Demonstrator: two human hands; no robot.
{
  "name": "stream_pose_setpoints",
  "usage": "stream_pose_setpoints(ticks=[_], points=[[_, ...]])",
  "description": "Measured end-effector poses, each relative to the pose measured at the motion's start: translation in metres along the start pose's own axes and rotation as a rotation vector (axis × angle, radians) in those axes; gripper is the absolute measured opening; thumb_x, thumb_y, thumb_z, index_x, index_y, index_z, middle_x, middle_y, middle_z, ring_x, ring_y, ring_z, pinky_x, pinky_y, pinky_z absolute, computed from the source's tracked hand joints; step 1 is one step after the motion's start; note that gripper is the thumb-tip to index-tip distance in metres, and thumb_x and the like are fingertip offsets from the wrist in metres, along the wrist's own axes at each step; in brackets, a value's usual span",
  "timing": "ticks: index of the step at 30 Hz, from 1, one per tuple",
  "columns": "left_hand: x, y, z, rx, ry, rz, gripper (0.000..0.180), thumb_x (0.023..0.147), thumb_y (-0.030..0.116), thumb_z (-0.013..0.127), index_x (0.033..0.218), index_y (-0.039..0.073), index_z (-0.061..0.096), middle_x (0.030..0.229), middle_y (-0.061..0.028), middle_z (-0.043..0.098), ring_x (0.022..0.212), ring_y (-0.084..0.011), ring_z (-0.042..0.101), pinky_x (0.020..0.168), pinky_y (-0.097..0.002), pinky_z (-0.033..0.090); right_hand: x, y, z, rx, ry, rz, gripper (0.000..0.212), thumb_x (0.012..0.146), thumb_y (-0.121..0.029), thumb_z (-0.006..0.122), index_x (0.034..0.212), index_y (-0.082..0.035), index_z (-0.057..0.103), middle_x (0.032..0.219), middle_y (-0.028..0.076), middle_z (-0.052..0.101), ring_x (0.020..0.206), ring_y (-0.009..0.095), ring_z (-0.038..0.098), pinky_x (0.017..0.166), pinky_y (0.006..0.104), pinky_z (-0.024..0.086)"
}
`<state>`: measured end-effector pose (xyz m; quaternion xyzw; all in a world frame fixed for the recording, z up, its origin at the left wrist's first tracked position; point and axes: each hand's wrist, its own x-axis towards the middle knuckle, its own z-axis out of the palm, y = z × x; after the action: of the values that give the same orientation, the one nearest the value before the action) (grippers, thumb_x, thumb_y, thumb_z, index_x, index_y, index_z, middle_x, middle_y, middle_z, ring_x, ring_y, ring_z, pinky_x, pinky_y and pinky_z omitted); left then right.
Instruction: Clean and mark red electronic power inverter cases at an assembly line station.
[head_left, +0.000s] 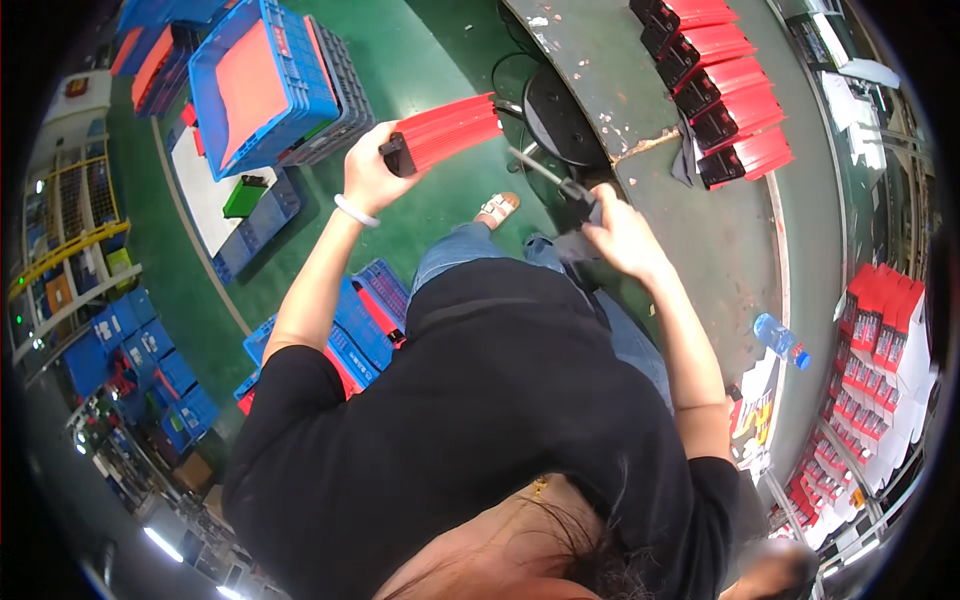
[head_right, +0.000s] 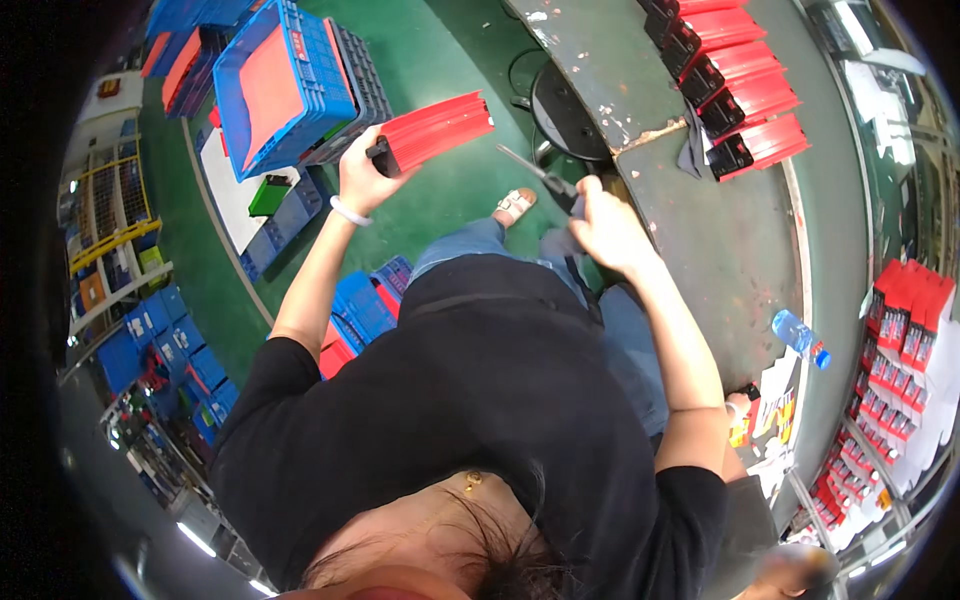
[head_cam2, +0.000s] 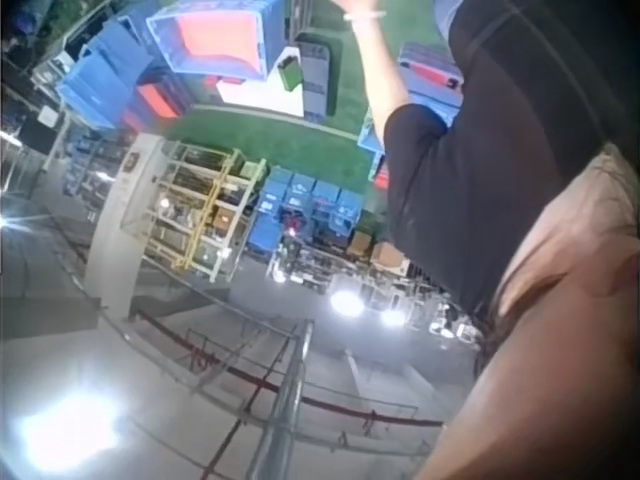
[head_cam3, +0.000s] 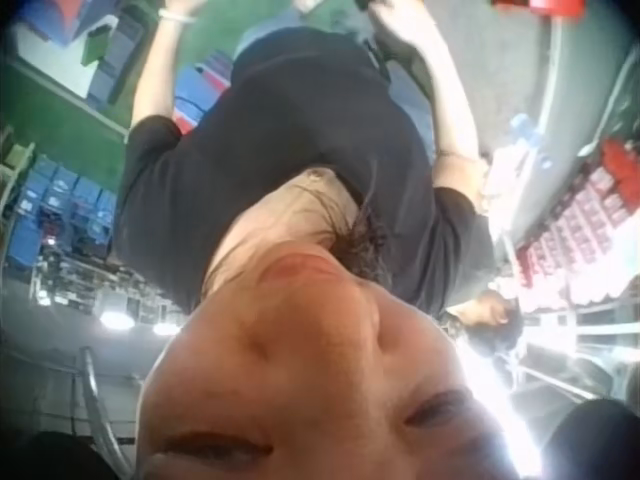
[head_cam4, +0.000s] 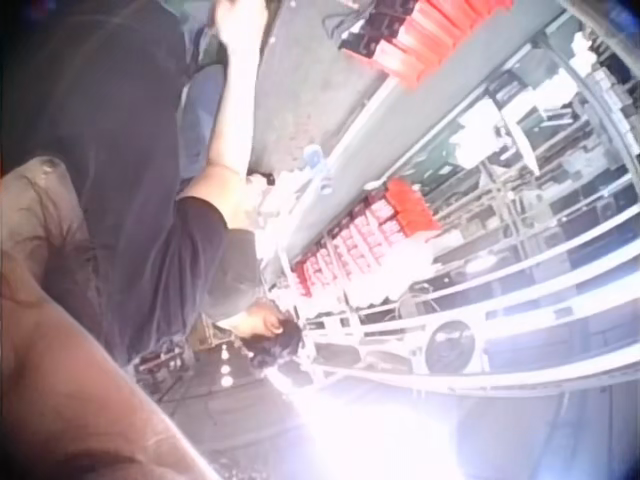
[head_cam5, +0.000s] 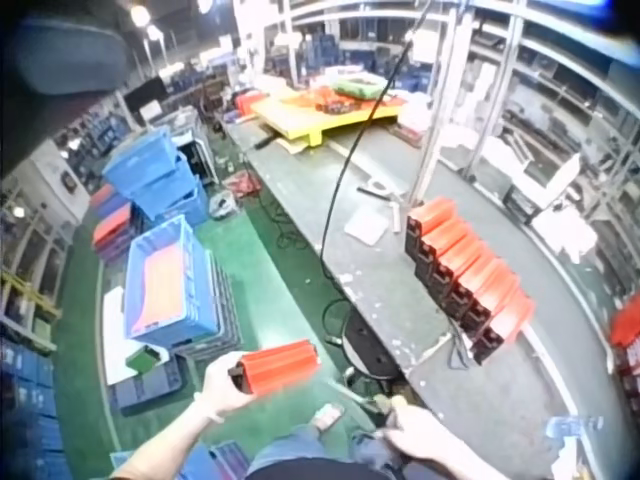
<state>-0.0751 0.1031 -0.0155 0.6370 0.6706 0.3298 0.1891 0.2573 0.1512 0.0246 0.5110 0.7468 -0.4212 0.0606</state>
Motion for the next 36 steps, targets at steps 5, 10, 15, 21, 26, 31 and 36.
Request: stream_pose_setpoints(ticks=[5, 10, 15, 21, 26, 31, 36], points=[[0.006, 0.002, 0.009, -0.049, 0.032, 0.015, 0.051, 0.060, 0.023, 0.083, 0.102, 0.006, 0.060, 0.085, -0.0085, 0.065, 0.076, -0.0189, 0.065, 0.071, -0.0298, 0.051, -0.027, -0.011, -0.003, 0.318, -0.125, -0.158, 0.049, 0.077, -0.021, 0.067, 0.116, -0.001, 0.045, 0.083, 0.019, 0.059, 0.083, 0.029, 0.061, 0.077, 0.0373, 0.047], [0.010, 0.000, 0.023, -0.718, 0.008, -0.284, 0.054, 0.069, 0.015, 0.079, 0.113, -0.002, 0.053, 0.101, -0.0095, 0.064, 0.092, -0.0184, 0.062, 0.084, -0.0322, 0.050, -0.067, 0.088, -0.038, 0.970, 0.053, 0.009, 0.041, 0.081, -0.005, 0.057, 0.119, 0.001, 0.047, 0.095, 0.011, 0.063, 0.089, 0.019, 0.061, 0.085, 0.0304, 0.047], [-0.005, -0.020, 0.042, -1.530, -0.270, -0.542, 0.058, 0.076, 0.007, 0.067, 0.129, -0.002, 0.045, 0.126, -0.0141, 0.053, 0.115, -0.0263, 0.054, 0.098, -0.0390, 0.043, -0.117, 0.219, -0.031, 1.205, 0.409, 0.366, 0.031, 0.080, -0.010, 0.061, 0.108, 0.002, 0.054, 0.097, 0.012, 0.063, 0.090, 0.025, 0.063, 0.080, 0.0351, 0.051], [0.010, 0.000, 0.093, -2.050, -0.608, -0.494, 0.060, 0.077, 0.014, 0.070, 0.129, -0.001, 0.045, 0.127, -0.0166, 0.053, 0.117, -0.0296, 0.052, 0.101, -0.0441, 0.041, -0.080, 0.376, 0.008, 0.493, 0.883, 0.602, 0.033, 0.082, -0.019, 0.065, 0.103, 0.004, 0.055, 0.091, 0.018, 0.064, 0.084, 0.028, 0.064, 0.072, 0.0396, 0.051], [0.022, 0.028, 0.110, -2.110, -0.679, -0.542, 0.061, 0.077, 0.017, 0.070, 0.129, -0.001, 0.045, 0.128, -0.0163, 0.053, 0.117, -0.0311, 0.052, 0.101, -0.0459, 0.040, -0.057, 0.356, 0.024, -0.316, 0.929, 0.853, 0.036, 0.083, -0.019, 0.062, 0.106, 0.006, 0.052, 0.096, 0.023, 0.059, 0.087, 0.037, 0.062, 0.078, 0.0442, 0.051], [0.034, 0.042, 0.129, -2.088, -0.729, -0.596, 0.061, 0.076, 0.017, 0.070, 0.129, 0.000, 0.045, 0.128, -0.0166, 0.053, 0.118, -0.0316, 0.051, 0.101, -0.0467, 0.040, -0.052, 0.296, 0.008, 0.284, 1.493, 0.534, 0.024, 0.084, -0.016, 0.061, 0.105, -0.005, 0.059, 0.095, 0.014, 0.064, 0.086, 0.027, 0.061, 0.079, 0.0349, 0.047], [0.041, 0.054, 0.137, -2.042, -0.789, -0.625, 0.063, 0.075, 0.017, 0.071, 0.129, 0.001, 0.046, 0.127, -0.0161, 0.053, 0.118, -0.0312, 0.051, 0.101, -0.0462, 0.040, -0.064, 0.128, -0.041, 1.557, 0.859, -0.097, 0.043, 0.097, -0.039, 0.042, 0.113, -0.001, 0.053, 0.102, 0.008, 0.058, 0.091, 0.015, 0.055, 0.085, 0.0287, 0.041]])
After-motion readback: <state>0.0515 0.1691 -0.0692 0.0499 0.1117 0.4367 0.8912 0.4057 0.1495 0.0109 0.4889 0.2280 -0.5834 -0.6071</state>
